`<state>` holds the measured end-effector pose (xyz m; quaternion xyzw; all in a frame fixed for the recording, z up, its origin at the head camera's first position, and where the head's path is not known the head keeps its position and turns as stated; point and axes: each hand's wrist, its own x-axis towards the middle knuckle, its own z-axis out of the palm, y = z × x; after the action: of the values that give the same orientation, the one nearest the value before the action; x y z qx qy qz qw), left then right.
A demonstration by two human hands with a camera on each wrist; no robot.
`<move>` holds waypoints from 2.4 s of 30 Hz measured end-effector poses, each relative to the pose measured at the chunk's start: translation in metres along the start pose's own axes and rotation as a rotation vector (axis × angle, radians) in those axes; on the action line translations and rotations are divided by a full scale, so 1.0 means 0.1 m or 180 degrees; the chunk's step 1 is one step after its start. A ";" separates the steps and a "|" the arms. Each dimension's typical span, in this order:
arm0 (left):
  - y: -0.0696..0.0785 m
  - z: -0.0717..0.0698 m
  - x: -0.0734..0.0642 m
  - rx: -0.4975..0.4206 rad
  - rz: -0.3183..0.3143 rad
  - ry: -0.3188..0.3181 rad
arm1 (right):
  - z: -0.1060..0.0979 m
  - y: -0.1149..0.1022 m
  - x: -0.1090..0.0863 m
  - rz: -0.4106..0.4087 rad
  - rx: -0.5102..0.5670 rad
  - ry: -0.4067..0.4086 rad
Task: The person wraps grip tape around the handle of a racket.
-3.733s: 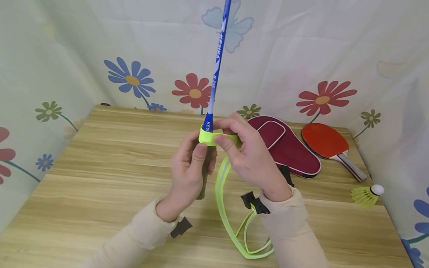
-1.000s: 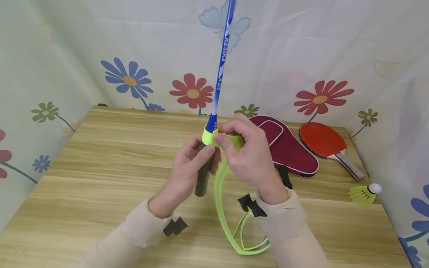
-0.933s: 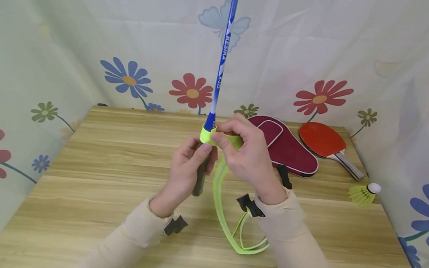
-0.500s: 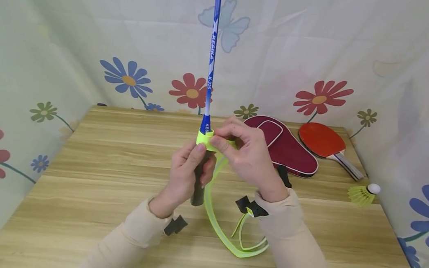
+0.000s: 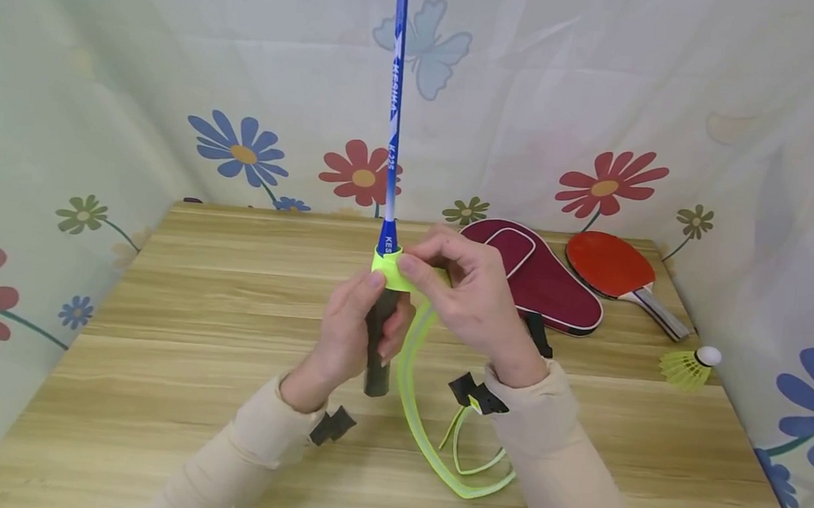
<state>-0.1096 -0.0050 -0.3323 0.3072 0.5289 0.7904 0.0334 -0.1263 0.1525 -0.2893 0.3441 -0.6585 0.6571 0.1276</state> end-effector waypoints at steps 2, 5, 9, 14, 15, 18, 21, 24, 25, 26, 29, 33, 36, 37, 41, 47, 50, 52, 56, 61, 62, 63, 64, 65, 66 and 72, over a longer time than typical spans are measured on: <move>-0.01 0.00 0.01 -0.0028 -0.0048 0.0051 | 0.01 -0.01 -0.01 0.0022 -0.0144 0.0030; -0.03 0.00 0.02 -0.0065 -0.0001 0.0154 | 0.02 -0.03 -0.03 0.0080 -0.0365 0.0057; -0.02 -0.01 0.04 0.0102 0.0157 0.0323 | -0.01 -0.06 -0.06 0.0109 -0.0647 0.0015; 0.04 0.00 0.03 0.0340 0.0084 0.0538 | -0.05 -0.07 -0.05 -0.0042 -0.0795 -0.0115; 0.05 0.00 0.02 0.0351 0.0063 0.0569 | -0.05 -0.06 -0.05 -0.0076 -0.0772 -0.0128; 0.06 0.02 0.02 0.0298 0.0002 0.0595 | -0.05 -0.03 -0.03 -0.0192 -0.0625 -0.0139; 0.05 0.03 0.01 0.0147 -0.0021 0.0531 | -0.03 0.01 -0.03 -0.0262 -0.0416 -0.0129; 0.05 0.04 0.00 0.0007 -0.0002 0.0440 | -0.01 0.07 -0.02 -0.0238 -0.0207 -0.0146; 0.05 0.03 0.00 -0.0020 0.0005 0.0408 | -0.01 0.09 -0.02 -0.0215 -0.0148 -0.0146; 0.05 0.03 0.00 -0.0040 -0.0004 0.0382 | 0.00 0.11 -0.02 -0.0180 -0.0105 -0.0144; 0.06 0.03 0.00 -0.0020 -0.0110 0.0335 | 0.01 0.14 -0.02 -0.0082 -0.0101 -0.0143; 0.07 0.02 0.00 0.0046 -0.0238 0.0213 | 0.01 0.16 -0.03 0.0018 -0.0369 -0.0308; 0.07 0.01 0.01 0.0060 -0.0295 0.0116 | 0.02 0.17 -0.03 -0.0007 -0.0554 -0.0458; 0.08 0.01 0.01 0.0052 -0.0325 0.0104 | 0.02 0.17 -0.03 -0.0031 -0.0573 -0.0482; 0.09 0.00 0.03 -0.0001 -0.0475 0.0136 | 0.03 0.16 -0.02 -0.0090 -0.0609 -0.0441; 0.06 0.01 0.04 0.0172 -0.0434 0.0246 | 0.06 0.09 -0.01 -0.0117 -0.0723 -0.0223; 0.03 0.02 0.03 0.0268 -0.0401 0.0394 | 0.06 0.06 -0.01 -0.0141 -0.0883 -0.0012; 0.02 0.03 0.02 0.0304 -0.0396 0.0506 | 0.06 0.04 0.00 -0.0156 -0.0948 0.0125; 0.01 0.06 0.01 0.0463 -0.0282 0.0688 | 0.08 0.03 0.01 -0.0143 -0.0973 0.0260; 0.01 0.09 -0.02 0.0506 -0.0262 0.0868 | 0.09 0.03 0.00 -0.0047 -0.0907 0.0043; 0.01 0.09 -0.03 0.0472 -0.0299 0.0885 | 0.08 0.03 -0.01 -0.0049 -0.0907 -0.0026; 0.02 0.09 -0.04 0.0430 -0.0347 0.0898 | 0.07 0.03 -0.01 -0.0057 -0.0903 -0.0090; 0.02 0.09 -0.05 0.0390 -0.0393 0.0903 | 0.06 0.04 0.00 -0.0075 -0.0889 -0.0141; 0.03 0.09 -0.05 0.0360 -0.0428 0.0896 | 0.05 0.04 0.00 -0.0093 -0.0864 -0.0181; 0.03 0.09 -0.05 0.0331 -0.0454 0.0882 | 0.04 0.04 0.00 -0.0112 -0.0841 -0.0204; 0.06 0.08 -0.05 0.0342 -0.0388 0.0687 | 0.02 0.06 0.01 -0.0122 -0.0609 -0.0177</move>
<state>-0.0999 -0.0032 -0.3279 0.1890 0.5886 0.7860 0.0077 -0.1303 0.1498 -0.2932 0.3610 -0.7148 0.5788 0.1541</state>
